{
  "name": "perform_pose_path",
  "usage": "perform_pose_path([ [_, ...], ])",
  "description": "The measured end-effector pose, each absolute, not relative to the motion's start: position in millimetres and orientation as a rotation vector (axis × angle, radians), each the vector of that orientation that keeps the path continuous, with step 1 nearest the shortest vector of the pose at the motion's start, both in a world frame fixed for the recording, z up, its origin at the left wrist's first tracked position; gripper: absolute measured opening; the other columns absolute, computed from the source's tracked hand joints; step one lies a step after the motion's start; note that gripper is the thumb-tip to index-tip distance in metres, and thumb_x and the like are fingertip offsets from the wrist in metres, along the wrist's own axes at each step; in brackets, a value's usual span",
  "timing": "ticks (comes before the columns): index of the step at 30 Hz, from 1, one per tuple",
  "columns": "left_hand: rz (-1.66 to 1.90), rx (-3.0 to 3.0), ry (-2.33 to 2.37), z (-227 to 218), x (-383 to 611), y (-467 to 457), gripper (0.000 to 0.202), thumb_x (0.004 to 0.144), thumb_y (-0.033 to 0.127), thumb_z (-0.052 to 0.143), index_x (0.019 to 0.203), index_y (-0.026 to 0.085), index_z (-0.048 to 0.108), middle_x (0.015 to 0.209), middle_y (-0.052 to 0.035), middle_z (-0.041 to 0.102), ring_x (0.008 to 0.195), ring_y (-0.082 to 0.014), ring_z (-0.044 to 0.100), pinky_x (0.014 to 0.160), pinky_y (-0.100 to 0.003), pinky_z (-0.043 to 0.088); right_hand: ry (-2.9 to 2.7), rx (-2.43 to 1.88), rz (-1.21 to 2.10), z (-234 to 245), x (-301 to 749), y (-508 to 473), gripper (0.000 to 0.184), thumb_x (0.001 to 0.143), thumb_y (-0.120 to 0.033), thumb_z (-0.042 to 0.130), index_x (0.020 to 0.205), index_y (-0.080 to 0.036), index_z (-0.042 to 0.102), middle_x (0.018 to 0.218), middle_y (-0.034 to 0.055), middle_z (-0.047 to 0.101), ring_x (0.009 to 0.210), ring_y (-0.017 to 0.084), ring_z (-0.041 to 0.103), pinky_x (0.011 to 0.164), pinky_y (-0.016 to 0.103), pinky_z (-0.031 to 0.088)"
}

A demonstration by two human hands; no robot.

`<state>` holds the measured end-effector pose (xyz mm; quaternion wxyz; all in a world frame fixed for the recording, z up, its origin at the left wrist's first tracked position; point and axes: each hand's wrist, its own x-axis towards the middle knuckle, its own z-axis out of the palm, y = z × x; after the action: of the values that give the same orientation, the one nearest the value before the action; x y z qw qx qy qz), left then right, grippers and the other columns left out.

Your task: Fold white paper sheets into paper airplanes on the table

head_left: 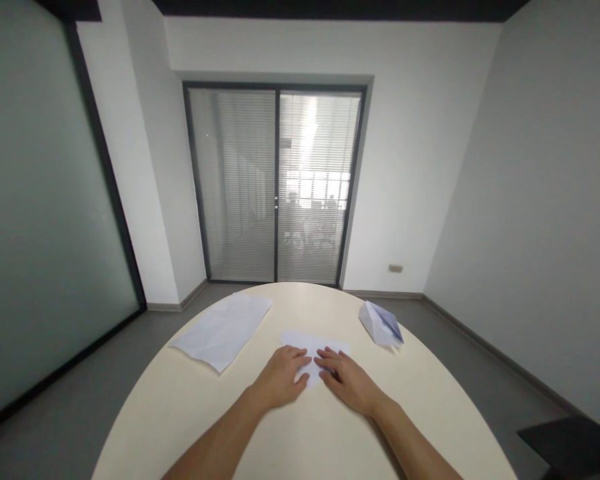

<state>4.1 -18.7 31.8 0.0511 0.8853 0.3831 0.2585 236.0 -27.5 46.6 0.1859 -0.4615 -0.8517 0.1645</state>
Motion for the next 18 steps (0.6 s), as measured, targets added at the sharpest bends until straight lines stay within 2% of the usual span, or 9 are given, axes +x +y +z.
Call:
perform_pose_path([
  [4,0.734,2.712,1.125,42,6,-26,0.028,0.087,0.027,0.060,0.114,0.024,0.067,0.110,-0.0064,0.065,0.106,-0.0246,0.057,0.099,-0.041,0.044,-2.369,-1.438,0.405,41,239,-24,0.050,0.097,-0.043,0.041,0.142,-0.022,0.051,0.152,0.0117,0.043,0.143,0.029,0.034,0.118,0.053,0.023],
  [7,0.726,2.681,1.113,44,6,-27,0.025,0.087,0.025,0.059,0.111,0.024,0.067,0.107,-0.0057,0.064,0.104,-0.0231,0.057,0.095,-0.037,0.046,-2.395,-1.464,0.393,42,240,-24,0.057,0.095,-0.047,0.044,0.146,-0.021,0.046,0.155,0.0129,0.037,0.146,0.030,0.029,0.119,0.053,0.020],
  [9,0.756,2.650,1.100,41,6,-26,0.029,0.087,0.024,0.059,0.115,0.023,0.065,0.112,-0.0059,0.064,0.108,-0.0224,0.056,0.098,-0.036,0.046,-2.441,-1.433,0.416,44,239,-27,0.065,0.092,-0.053,0.049,0.149,-0.020,0.041,0.157,0.0133,0.033,0.147,0.031,0.025,0.119,0.053,0.018],
  [12,0.761,2.634,1.107,34,6,-22,0.043,0.086,0.027,0.061,0.129,0.022,0.058,0.132,-0.0081,0.058,0.125,-0.0246,0.050,0.110,-0.040,0.039,-2.502,-1.338,0.470,49,237,-31,0.073,0.090,-0.058,0.052,0.151,-0.021,0.036,0.158,0.0124,0.030,0.148,0.031,0.022,0.120,0.053,0.016],
  [15,0.682,2.650,1.165,30,6,-19,0.053,0.087,0.034,0.060,0.138,0.020,0.052,0.147,-0.0104,0.049,0.136,-0.0281,0.042,0.116,-0.046,0.032,-2.510,-1.270,0.512,51,236,-32,0.071,0.090,-0.058,0.051,0.151,-0.023,0.037,0.158,0.0105,0.031,0.147,0.031,0.024,0.120,0.053,0.017],
  [18,0.661,2.665,1.182,29,7,-18,0.053,0.088,0.036,0.059,0.139,0.022,0.052,0.147,-0.0097,0.049,0.136,-0.0281,0.043,0.115,-0.046,0.033,-2.464,-1.286,0.510,48,236,-30,0.066,0.093,-0.056,0.048,0.149,-0.021,0.041,0.157,0.0109,0.034,0.146,0.031,0.026,0.120,0.052,0.019],
])
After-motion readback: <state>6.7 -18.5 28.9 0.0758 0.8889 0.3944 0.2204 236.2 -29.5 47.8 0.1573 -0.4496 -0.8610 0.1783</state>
